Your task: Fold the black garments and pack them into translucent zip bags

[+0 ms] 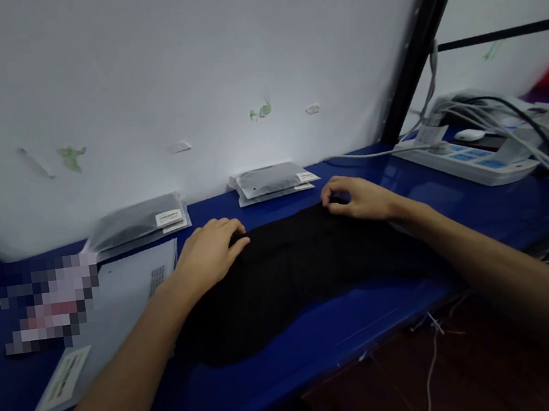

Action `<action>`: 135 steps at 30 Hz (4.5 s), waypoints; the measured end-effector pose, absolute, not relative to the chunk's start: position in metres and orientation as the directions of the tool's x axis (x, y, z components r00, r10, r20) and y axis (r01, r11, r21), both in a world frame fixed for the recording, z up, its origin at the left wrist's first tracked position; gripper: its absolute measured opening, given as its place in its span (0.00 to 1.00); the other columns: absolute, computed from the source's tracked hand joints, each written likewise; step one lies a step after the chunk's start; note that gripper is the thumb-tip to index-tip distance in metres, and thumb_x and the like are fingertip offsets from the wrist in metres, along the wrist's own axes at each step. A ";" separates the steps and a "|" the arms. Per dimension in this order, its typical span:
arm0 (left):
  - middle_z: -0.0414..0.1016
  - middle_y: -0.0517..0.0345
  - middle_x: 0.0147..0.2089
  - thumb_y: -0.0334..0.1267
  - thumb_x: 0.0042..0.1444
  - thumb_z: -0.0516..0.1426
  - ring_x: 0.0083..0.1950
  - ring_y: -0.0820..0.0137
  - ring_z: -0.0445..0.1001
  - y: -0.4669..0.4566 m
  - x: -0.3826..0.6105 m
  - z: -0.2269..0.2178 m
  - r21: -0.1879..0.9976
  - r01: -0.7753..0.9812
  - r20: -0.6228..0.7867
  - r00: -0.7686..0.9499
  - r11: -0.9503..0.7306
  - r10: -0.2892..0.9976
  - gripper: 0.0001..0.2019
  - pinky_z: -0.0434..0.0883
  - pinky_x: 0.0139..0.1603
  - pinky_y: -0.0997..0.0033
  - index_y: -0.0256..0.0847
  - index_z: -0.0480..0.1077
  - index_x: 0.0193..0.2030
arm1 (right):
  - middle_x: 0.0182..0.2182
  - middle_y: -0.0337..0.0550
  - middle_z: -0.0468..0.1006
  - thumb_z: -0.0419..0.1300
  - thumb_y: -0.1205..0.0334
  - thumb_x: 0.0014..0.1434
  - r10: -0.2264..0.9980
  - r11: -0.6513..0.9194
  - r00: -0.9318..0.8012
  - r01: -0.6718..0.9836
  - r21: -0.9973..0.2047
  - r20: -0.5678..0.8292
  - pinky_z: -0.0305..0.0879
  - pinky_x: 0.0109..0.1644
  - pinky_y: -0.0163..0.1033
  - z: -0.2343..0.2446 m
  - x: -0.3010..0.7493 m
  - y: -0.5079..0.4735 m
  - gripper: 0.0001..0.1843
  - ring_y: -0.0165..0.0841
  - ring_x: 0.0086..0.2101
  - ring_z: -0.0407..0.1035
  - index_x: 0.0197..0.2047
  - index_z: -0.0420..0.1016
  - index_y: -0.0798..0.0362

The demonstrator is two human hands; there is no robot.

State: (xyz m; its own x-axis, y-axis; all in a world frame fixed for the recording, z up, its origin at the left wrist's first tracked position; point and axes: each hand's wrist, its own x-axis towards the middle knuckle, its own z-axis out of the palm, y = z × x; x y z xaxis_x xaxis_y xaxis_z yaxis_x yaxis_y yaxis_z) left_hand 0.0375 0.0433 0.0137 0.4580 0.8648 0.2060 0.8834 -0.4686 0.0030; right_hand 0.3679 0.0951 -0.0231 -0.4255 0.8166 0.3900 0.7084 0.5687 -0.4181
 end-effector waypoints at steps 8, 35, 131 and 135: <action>0.79 0.57 0.45 0.44 0.64 0.55 0.47 0.60 0.75 0.047 0.036 0.009 0.067 0.908 0.277 0.382 -0.414 0.882 0.08 0.70 0.46 0.61 0.46 0.69 0.47 | 0.35 0.42 0.77 0.58 0.65 0.49 0.846 0.516 -0.393 0.775 -0.365 0.361 0.66 0.47 0.47 -0.023 0.368 0.095 0.07 0.41 0.39 0.70 0.33 0.72 0.47; 0.72 0.52 0.57 0.48 0.67 0.48 0.56 0.59 0.70 0.044 0.038 0.005 0.036 0.819 0.209 0.555 -0.573 0.805 0.18 0.68 0.55 0.57 0.40 0.69 0.54 | 0.36 0.47 0.77 0.56 0.64 0.53 0.838 0.469 -0.330 0.843 -0.263 0.435 0.67 0.48 0.49 -0.033 0.375 0.105 0.07 0.43 0.40 0.70 0.36 0.73 0.50; 0.74 0.49 0.58 0.51 0.65 0.48 0.63 0.56 0.66 0.021 -0.038 0.004 0.052 0.930 0.221 0.344 -0.363 0.913 0.23 0.63 0.63 0.51 0.40 0.72 0.56 | 0.44 0.48 0.78 0.57 0.44 0.57 0.865 0.429 -0.278 0.842 -0.329 0.417 0.68 0.54 0.53 -0.038 0.396 0.101 0.18 0.45 0.45 0.72 0.41 0.79 0.46; 0.74 0.49 0.59 0.52 0.65 0.48 0.63 0.54 0.66 0.019 -0.038 0.006 0.023 0.935 0.236 0.340 -0.355 0.910 0.24 0.63 0.62 0.49 0.39 0.71 0.57 | 0.44 0.48 0.78 0.58 0.45 0.55 0.873 0.434 -0.275 0.815 -0.383 0.404 0.69 0.51 0.53 -0.038 0.395 0.100 0.19 0.45 0.44 0.73 0.41 0.78 0.48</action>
State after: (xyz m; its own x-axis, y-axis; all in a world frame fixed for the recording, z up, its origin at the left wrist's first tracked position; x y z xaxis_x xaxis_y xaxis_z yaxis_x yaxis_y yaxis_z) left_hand -0.0380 0.0194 0.0058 0.3400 0.9103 0.2363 0.9346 -0.3550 0.0228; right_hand 0.3952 0.1004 -0.0379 -0.2747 0.8726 0.4038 0.8152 0.4340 -0.3835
